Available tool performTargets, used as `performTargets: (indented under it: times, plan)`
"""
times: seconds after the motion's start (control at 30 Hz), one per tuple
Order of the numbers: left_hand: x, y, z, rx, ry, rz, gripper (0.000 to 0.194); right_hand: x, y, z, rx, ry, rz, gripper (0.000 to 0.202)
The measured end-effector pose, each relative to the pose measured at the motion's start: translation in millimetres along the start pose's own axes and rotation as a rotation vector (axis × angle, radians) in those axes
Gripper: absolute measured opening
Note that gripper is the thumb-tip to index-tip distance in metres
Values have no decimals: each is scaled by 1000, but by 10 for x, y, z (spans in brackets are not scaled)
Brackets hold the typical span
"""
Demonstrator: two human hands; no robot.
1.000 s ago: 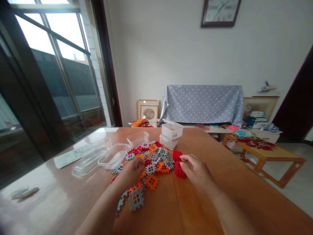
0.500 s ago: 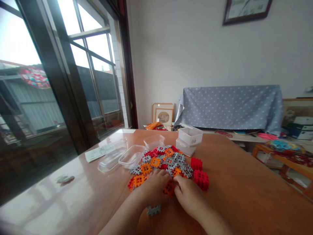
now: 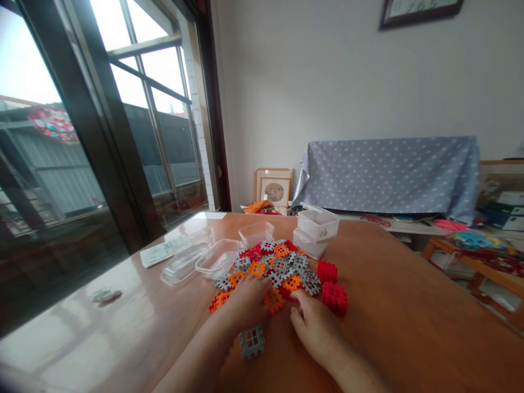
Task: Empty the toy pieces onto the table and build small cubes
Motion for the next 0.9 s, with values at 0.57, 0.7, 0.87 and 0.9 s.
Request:
performTargets:
  times: [0.57, 0.7, 0.87, 0.9]
  plan:
    - [3, -29, 27, -99, -14, 51, 24, -47, 204, -14, -81, 74, 86, 41]
    - [-6, -111, -10, -164, 50, -15, 25, -72, 198, 44, -132, 89, 6, 38]
    - [-25, -158, -33, -263, 109, -23, 21, -124, 234, 117, -246, 110, -87, 41]
    - [-25, -158, -34, -270, 106, -19, 20, -139, 246, 130, -260, 118, -98, 44]
Point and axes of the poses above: each hand's wrist, its own x-axis towards the middle knuckle, its own z-axis out of the back of the hand, y = z × x, the point moved 3 cm from there along x, towards the middle knuckle, and after that the axes turned 7 degrees about z, right-handed, at the moved point
